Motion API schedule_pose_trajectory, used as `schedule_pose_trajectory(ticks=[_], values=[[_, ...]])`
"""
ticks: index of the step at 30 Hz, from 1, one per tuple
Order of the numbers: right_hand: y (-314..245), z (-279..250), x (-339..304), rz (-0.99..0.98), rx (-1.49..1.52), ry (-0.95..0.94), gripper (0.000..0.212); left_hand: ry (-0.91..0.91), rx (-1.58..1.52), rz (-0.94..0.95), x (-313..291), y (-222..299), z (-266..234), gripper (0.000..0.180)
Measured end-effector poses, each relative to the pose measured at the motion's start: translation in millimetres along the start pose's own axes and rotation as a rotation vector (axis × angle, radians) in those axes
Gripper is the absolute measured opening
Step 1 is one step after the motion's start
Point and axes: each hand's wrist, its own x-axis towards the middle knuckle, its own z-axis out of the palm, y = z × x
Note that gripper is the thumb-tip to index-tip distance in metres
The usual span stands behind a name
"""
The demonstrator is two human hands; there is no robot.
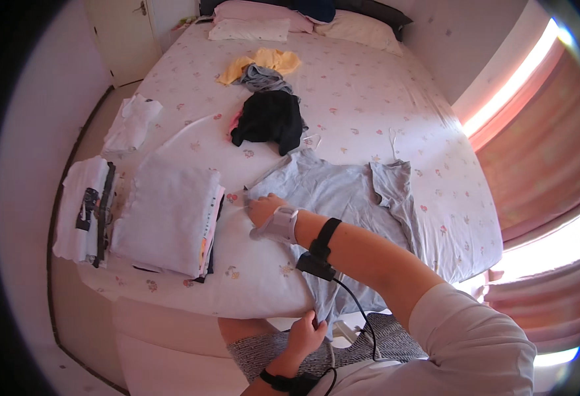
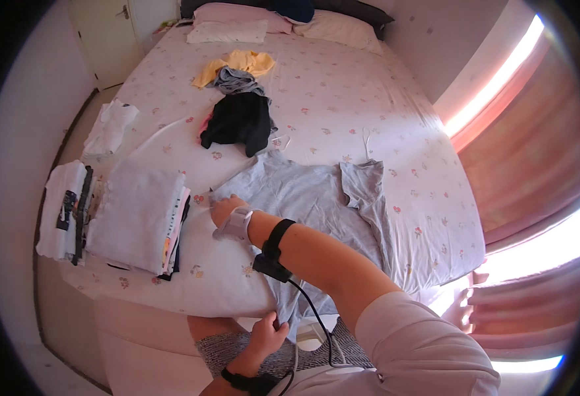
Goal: Folding various t-shirts and arranging them into organized piles on a bed.
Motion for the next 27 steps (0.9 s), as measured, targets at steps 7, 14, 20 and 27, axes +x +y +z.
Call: schedule_pose_trajectory(ticks=[7, 14, 20, 27], values=[[49, 0, -87, 0.228, 1.241, 0.823, 0.062, -0.041, -0.090, 0.069, 7, -15, 2, 0.031], [109, 86, -155, 0.477, 1.855, 0.767, 0.066, 0.220, 0.054, 0.223, -2, -3, 13, 0.033], [136, 62, -129, 0.323, 1.567, 0.554, 0.058, 0.215, 0.091, 0.053, -19, 18, 12, 0.039], [164, 7, -106, 0.534, 0.433, 0.365, 0.052, 0.119, 0.240, 0.174, -33, 49, 3, 0.044]])
